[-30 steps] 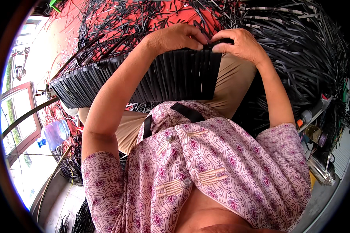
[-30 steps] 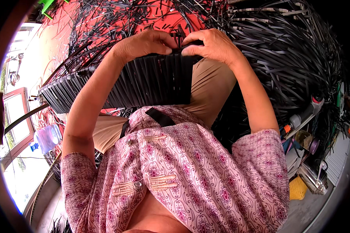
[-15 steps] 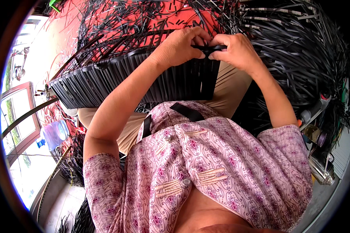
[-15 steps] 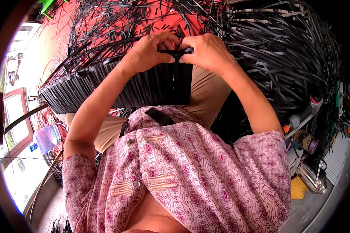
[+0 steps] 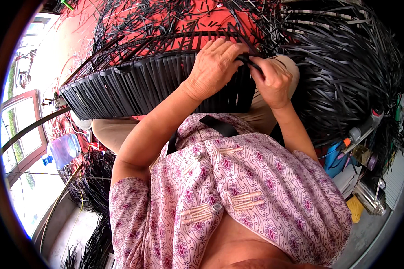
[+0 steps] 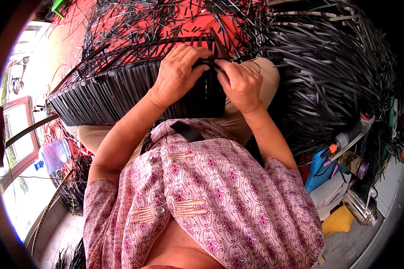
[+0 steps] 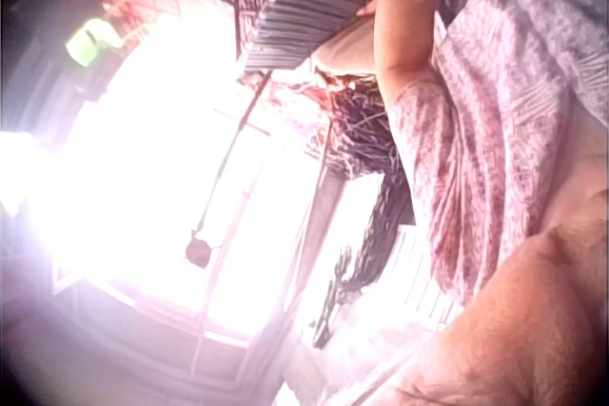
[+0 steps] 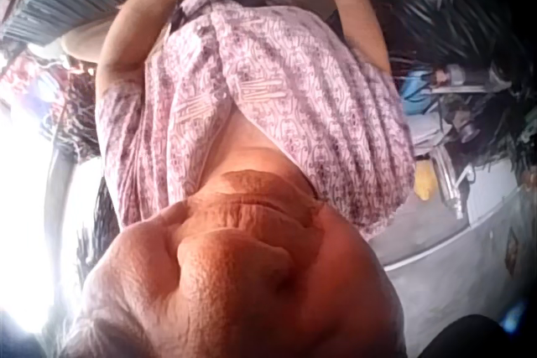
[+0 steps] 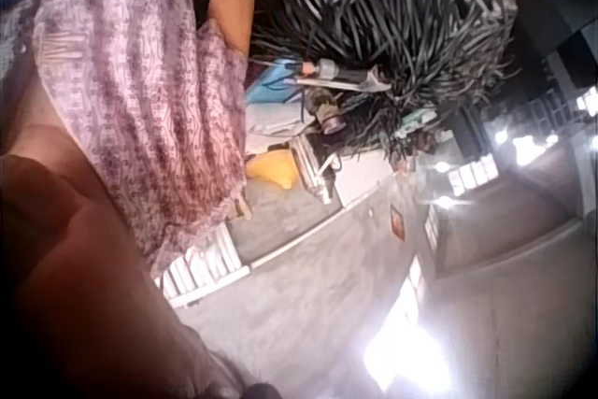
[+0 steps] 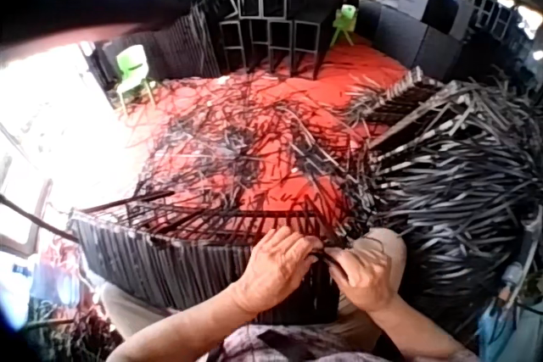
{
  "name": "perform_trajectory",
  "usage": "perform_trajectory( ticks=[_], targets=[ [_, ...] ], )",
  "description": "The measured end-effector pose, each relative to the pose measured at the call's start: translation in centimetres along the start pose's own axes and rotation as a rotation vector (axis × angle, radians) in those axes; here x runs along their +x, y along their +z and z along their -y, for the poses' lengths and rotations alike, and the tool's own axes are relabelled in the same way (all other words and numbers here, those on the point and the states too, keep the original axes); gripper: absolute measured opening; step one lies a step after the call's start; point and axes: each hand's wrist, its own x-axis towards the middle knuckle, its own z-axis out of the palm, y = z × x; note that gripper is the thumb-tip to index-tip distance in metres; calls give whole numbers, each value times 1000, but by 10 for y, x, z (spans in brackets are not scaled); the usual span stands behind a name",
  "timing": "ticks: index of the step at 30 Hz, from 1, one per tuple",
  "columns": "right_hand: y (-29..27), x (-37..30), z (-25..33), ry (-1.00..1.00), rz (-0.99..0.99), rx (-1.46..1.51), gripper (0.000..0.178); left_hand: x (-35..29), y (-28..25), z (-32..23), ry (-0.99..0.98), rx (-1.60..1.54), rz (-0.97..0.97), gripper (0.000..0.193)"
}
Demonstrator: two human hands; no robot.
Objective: The person sits cross-legged on the floor and weaves a black plastic basket by hand. They interlace thin black plastic strips through a pre-formed basket frame, pulling and tightening the strips to secure the weave pattern.
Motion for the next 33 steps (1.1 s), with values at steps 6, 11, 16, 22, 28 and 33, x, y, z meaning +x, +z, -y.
perform_trajectory(
  ticks=[6, 11, 16, 22, 28, 33],
  targets=[
    [-12, 10, -4, 130, 123, 186, 21, -4, -34, 16, -186, 178, 244, 39],
    [-15, 13, -8, 109, 171, 203, 18, 0, -35, 16, -167, 142, 261, 33],
    [-19, 12, -10, 40, 177, 172, 16, -1, -31, 14, -192, 7, 146, 38],
    [-18, 5, -10, -9, 144, 167, 15, -5, -29, 12, -148, -34, 84, 42],
    [-14, -12, -2, -36, 80, 147, 16, -11, -27, 12, -37, -20, 47, 43],
    [-11, -4, -10, -3, 83, 172, 15, -11, -38, 15, -19, 13, 67, 49]
  ],
)
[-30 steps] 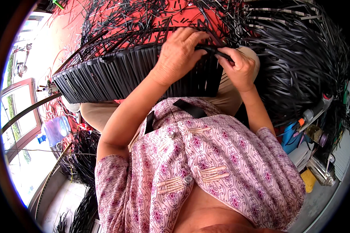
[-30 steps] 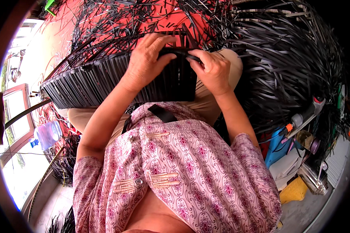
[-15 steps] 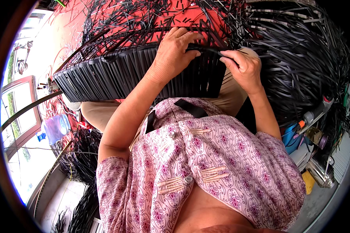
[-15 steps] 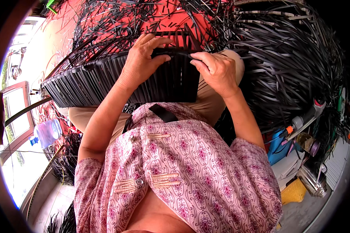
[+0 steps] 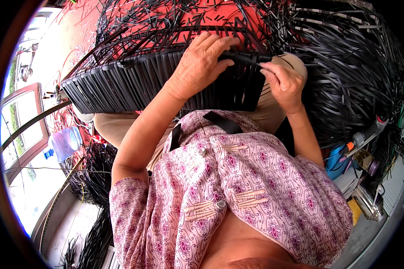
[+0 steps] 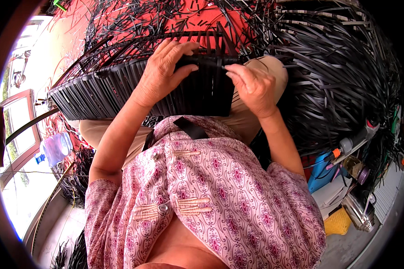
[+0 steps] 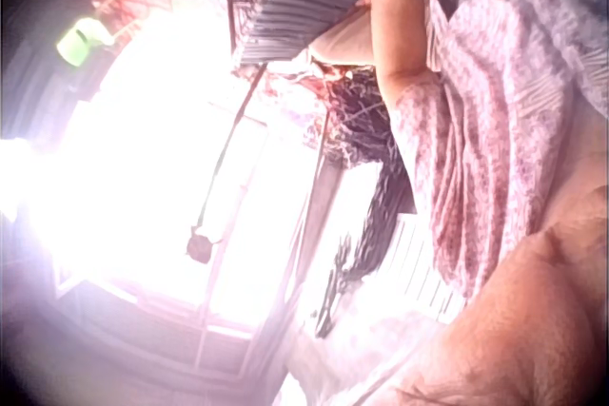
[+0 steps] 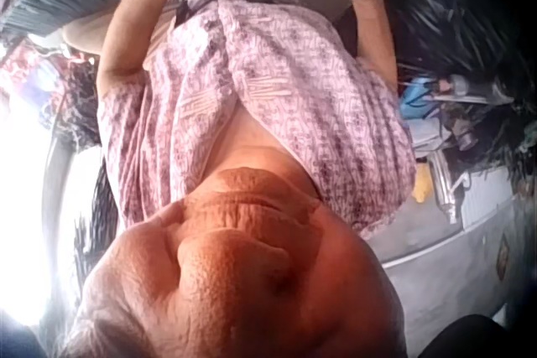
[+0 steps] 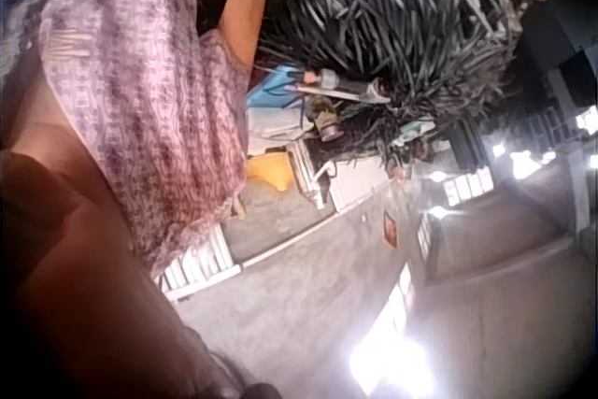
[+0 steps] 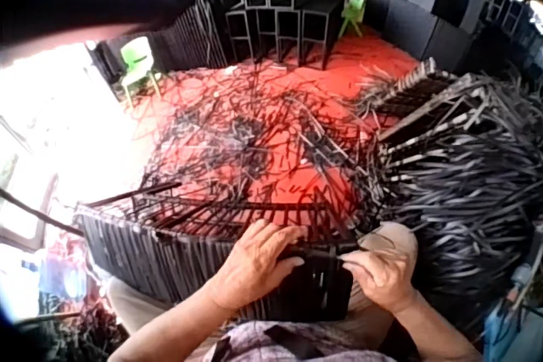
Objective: The person sits cross-legged on the floor and weaves a black plastic basket by hand. They interlace thin black plastic strips through a pre-formed basket frame, pulling and tightening the strips to secure the weave pattern.
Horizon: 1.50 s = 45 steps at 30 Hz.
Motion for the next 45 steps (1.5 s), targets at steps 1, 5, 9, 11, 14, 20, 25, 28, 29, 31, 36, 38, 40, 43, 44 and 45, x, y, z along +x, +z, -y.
perform_trajectory(
  ticks=[1, 5, 9, 11, 14, 20, 25, 28, 29, 31, 36, 38, 40, 43, 44, 45],
  targets=[
    [-2, 2, -1, -15, 15, 1, 15, -1, -5, 2, -3, 26, -5, 50],
    [-6, 6, -4, -17, 58, 16, 14, -12, -29, 16, -143, 46, 164, 53],
    [-6, 3, -3, -5, 72, 34, 14, -12, -26, 13, -139, -20, 111, 48],
    [-5, 1, -3, -8, 69, 32, 14, -17, -22, 10, -147, -23, 53, 46],
    [-3, -2, 0, -10, 56, 15, 13, -12, -22, 7, -144, -53, 43, 47],
    [-4, 0, -1, -15, 69, 7, 16, 10, -25, 25, -141, -180, 246, 53],
    [-10, 11, -7, -32, 131, 19, 17, 22, -30, 32, -335, -243, 454, 50],
    [-7, 10, -11, -22, 123, 49, 17, 23, -29, 32, -349, -270, 460, 46],
    [-6, 10, -11, -16, 116, 57, 17, 23, -29, 31, -326, -273, 441, 44],
    [-6, 9, -9, -1, 116, 59, 16, 19, -28, 29, -236, -266, 378, 41],
    [-5, 9, -9, -11, 103, 41, 15, 10, -25, 22, 18, -149, 239, 39],
    [-6, 11, -10, -15, 116, 30, 14, 7, -28, 21, 13, -156, 220, 42],
    [-6, 13, -9, -16, 113, 44, 14, 2, -32, 22, -73, -238, 197, 47],
    [-9, 16, -7, -9, 125, 28, 15, -3, -53, 23, -173, -24, 183, 59],
    [-10, 18, -6, -15, 136, 22, 16, -11, -57, 29, -221, -7, 220, 64],
    [-13, 20, -5, -23, 149, 0, 16, -15, -56, 32, -241, -54, 224, 65]
  ],
)
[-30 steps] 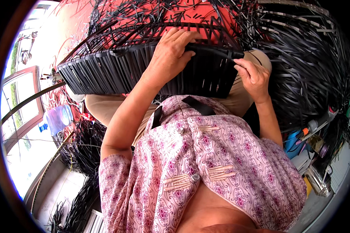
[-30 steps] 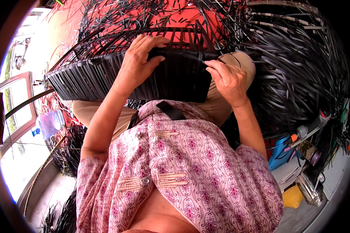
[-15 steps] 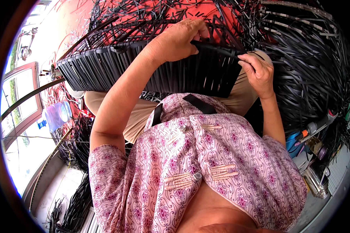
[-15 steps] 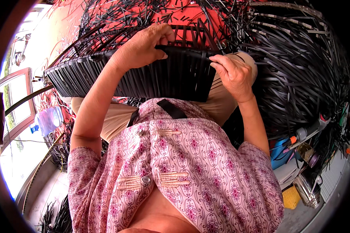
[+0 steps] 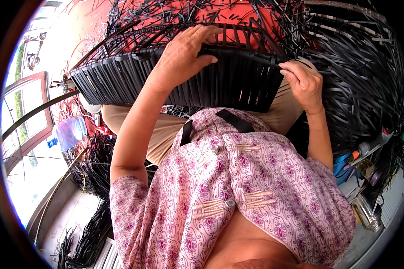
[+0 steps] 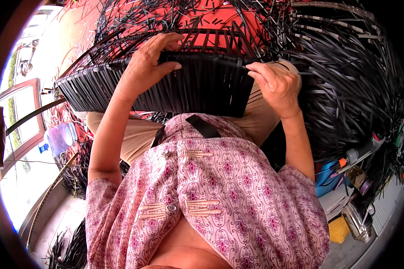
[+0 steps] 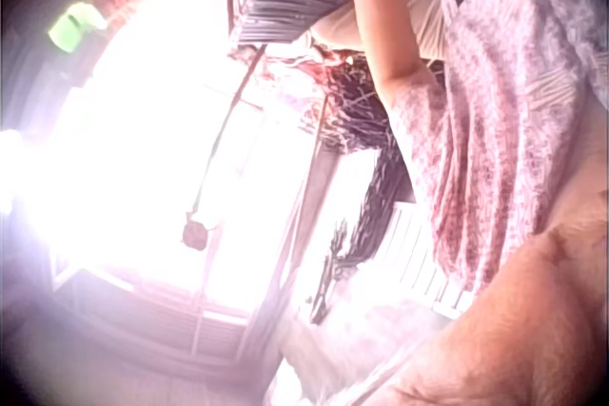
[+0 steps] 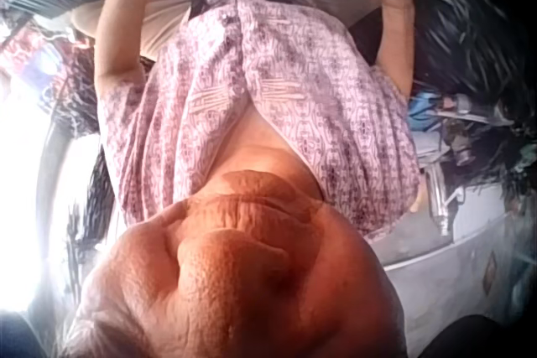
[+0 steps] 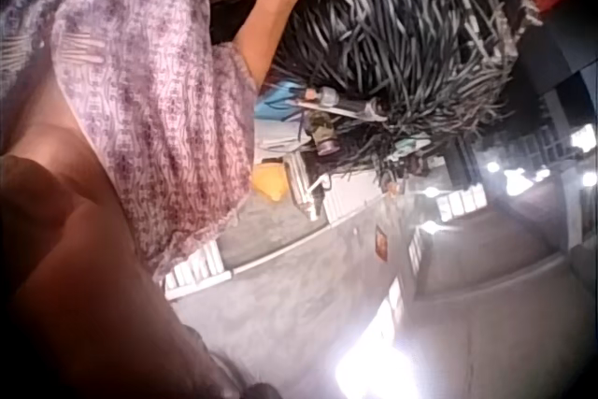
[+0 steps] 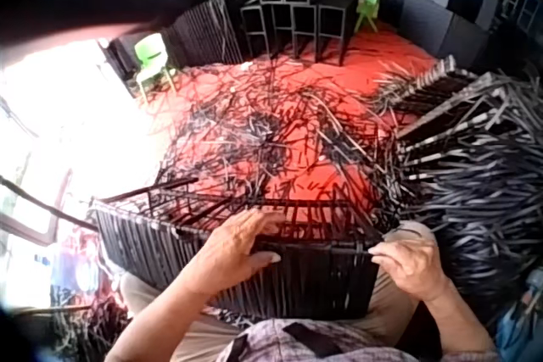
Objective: The person sits cross-legged on the floor and weaves a black plastic basket by hand. They interlace thin black plastic strips through a pre-formed basket frame, pulling and tightening the strips to secure the weave pattern.
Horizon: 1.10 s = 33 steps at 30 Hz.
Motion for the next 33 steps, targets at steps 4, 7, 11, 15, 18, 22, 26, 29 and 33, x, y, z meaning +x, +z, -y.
perform_trajectory(
  ticks=[4, 7, 11, 15, 18, 22, 26, 29, 33],
  targets=[
    [-6, -1, 6, 17, 42, -29, 17, -1, 3, -2, -6, -41, 2, 64],
    [-5, -1, 3, -4, 24, -34, 16, 9, 1, 3, 23, -92, 49, 59],
    [-1, -2, 1, -2, 9, -2, 16, 26, -5, 9, -77, -190, 249, 56],
    [1, -3, -1, 14, 11, 14, 15, 26, -5, 7, -40, -179, 239, 54],
    [3, -3, -1, 35, 14, 36, 14, 18, 1, 4, 85, -102, 142, 53],
    [3, -1, 0, 41, 18, 59, 14, 13, 2, 1, 183, -44, 63, 54],
    [4, -2, -2, 15, -4, 51, 14, -4, -8, 3, 41, -48, -42, 61],
    [4, -2, -4, 37, 10, 38, 14, -16, -21, 14, -8, 95, -28, 63],
    [4, -2, -2, 22, 7, 38, 13, -14, -15, 10, -4, 15, -67, 56]
  ],
)
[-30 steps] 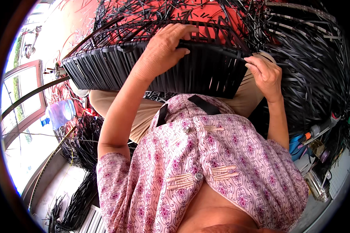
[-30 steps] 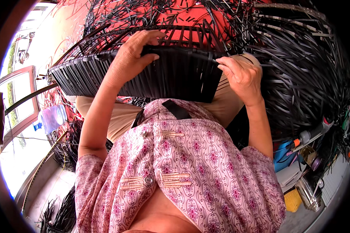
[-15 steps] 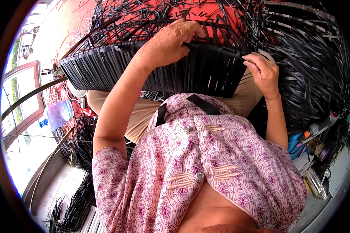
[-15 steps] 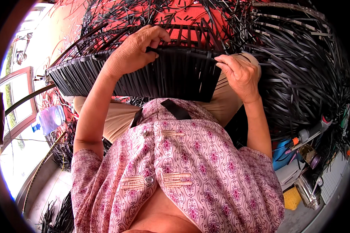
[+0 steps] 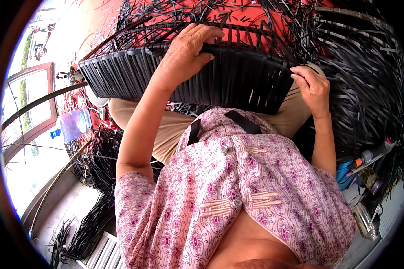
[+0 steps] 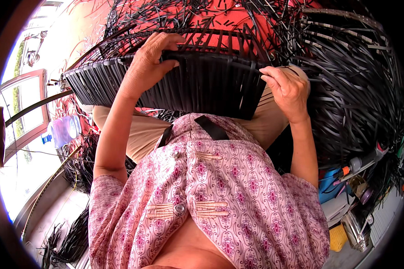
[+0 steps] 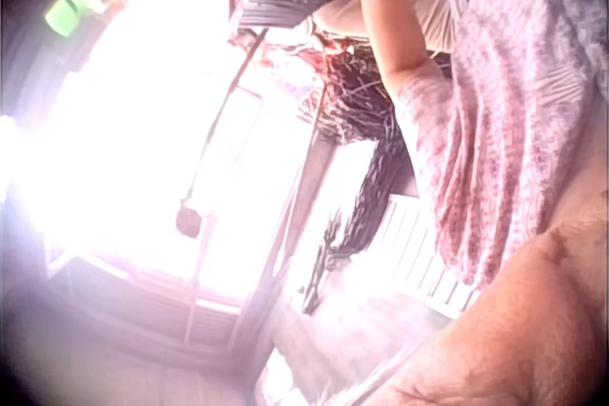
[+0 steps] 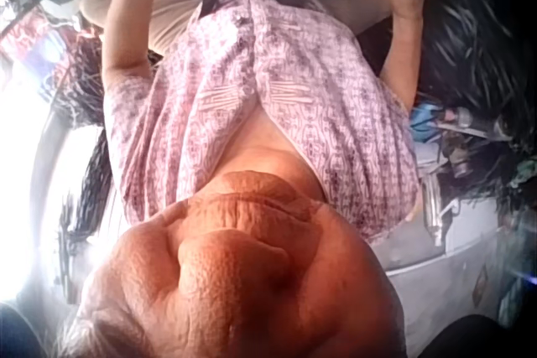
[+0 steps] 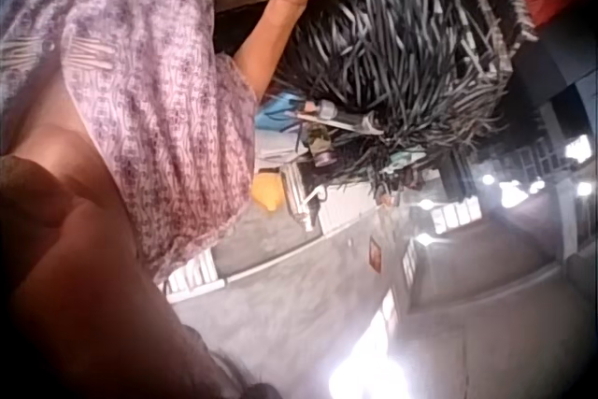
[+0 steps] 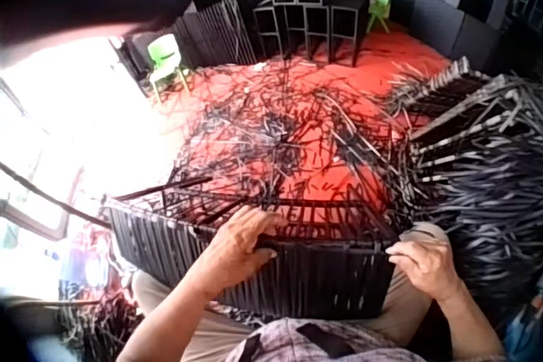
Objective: The person sits cross-legged on the floor and weaves a black plastic basket by hand. They interlace thin black plastic strips through a pre-formed basket frame, pulling and tightening the strips to secure the weave pattern.
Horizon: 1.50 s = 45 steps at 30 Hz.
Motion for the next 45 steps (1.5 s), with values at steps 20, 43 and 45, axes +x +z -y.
perform_trajectory(
  ticks=[20, 43, 45],
  targets=[
    [-15, -1, 4, 77, 56, -60, 14, -54, -30, 71, -115, 616, -275, 24],
    [-17, -16, 6, 52, 65, -243, 11, -65, -53, 94, -41, 499, -313, 25],
    [-13, -6, 21, -16, -5, -292, 15, -66, -51, 87, -156, 537, -303, 22]
  ],
)
